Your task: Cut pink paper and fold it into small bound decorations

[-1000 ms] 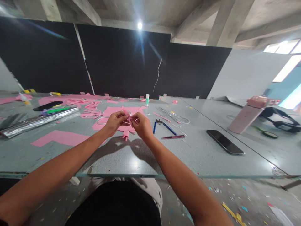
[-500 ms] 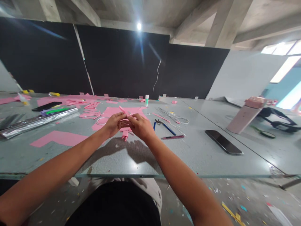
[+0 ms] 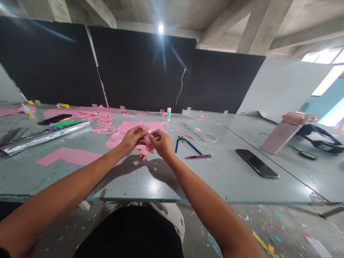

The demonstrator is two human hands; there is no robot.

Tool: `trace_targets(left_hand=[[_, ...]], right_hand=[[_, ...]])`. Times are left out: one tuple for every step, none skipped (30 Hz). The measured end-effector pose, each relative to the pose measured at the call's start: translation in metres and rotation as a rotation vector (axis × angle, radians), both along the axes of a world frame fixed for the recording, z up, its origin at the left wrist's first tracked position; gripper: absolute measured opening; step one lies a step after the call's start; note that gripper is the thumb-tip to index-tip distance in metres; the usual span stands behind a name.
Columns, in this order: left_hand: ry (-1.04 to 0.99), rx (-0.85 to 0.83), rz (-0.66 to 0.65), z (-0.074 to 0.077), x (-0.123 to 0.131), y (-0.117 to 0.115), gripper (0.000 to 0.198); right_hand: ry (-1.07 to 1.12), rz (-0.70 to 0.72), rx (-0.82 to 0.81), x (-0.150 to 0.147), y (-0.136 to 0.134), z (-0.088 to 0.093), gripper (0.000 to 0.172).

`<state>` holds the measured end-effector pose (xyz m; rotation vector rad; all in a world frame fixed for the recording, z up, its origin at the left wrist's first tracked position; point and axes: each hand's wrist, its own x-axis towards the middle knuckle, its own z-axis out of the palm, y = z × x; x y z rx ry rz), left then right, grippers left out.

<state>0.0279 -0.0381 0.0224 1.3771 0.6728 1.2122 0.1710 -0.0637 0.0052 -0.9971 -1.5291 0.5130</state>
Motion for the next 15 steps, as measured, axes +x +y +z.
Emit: trace_targets(left_hand=[[0.007,-0.001,0.001,-0.0002,0.0007,-0.0006,0.036],[0.013,-0.004,-0.003,-0.0003,0.0012,-0.0013,0.036],[0.015,-0.009,-0.008,-0.0003,0.0017,-0.0021,0.036],[0.013,-0.016,-0.012,-0.0003,0.0021,-0.0029,0.036],[0.011,-0.026,-0.014,-0.0002,0.0024,-0.0037,0.036],[0.009,-0.039,-0.018,0.0,0.0027,-0.0045,0.036],[0.007,-0.054,-0.024,0.0002,0.003,-0.0052,0.036],[0.006,-0.071,-0.031,0.0003,0.0034,-0.0058,0.036],[0.007,-0.086,-0.038,0.0004,0.0039,-0.0064,0.036],[0.007,-0.099,-0.041,0.0003,0.0045,-0.0068,0.035],[0.002,-0.108,-0.037,0.0001,0.0051,-0.007,0.035],[-0.009,-0.116,-0.028,-0.0002,0.0057,-0.0071,0.034],[-0.025,-0.126,-0.019,-0.0006,0.0062,-0.007,0.033],[-0.046,-0.138,-0.012,-0.0011,0.0064,-0.0066,0.032],[-0.07,-0.15,-0.008,-0.0014,0.0064,-0.006,0.031]], right_hand=[[-0.006,-0.018,0.012,-0.0008,-0.0001,0.0002,0.02],[-0.015,-0.039,0.024,-0.0013,-0.0003,0.0004,0.02],[-0.025,-0.062,0.035,-0.0014,-0.0005,0.0006,0.019],[-0.041,-0.087,0.044,-0.0012,-0.0008,0.0007,0.019],[-0.069,-0.11,0.054,-0.0006,-0.0012,0.0009,0.018],[-0.108,-0.137,0.068,0.0002,-0.0016,0.0011,0.016],[-0.16,-0.17,0.09,0.0011,-0.0022,0.0013,0.014],[-0.225,-0.208,0.125,0.0019,-0.0029,0.0015,0.013],[-0.302,-0.249,0.171,0.0025,-0.0035,0.0018,0.011],[-0.388,-0.296,0.222,0.0028,-0.0042,0.0021,0.011],[-0.479,-0.346,0.272,0.0028,-0.0047,0.0024,0.011],[-0.576,-0.394,0.317,0.0024,-0.0051,0.0027,0.014],[-0.675,-0.435,0.351,0.0019,-0.0054,0.0029,0.017],[-0.772,-0.464,0.376,0.0012,-0.0056,0.0031,0.02],[-0.858,-0.48,0.396,0.0005,-0.0058,0.0033,0.022]])
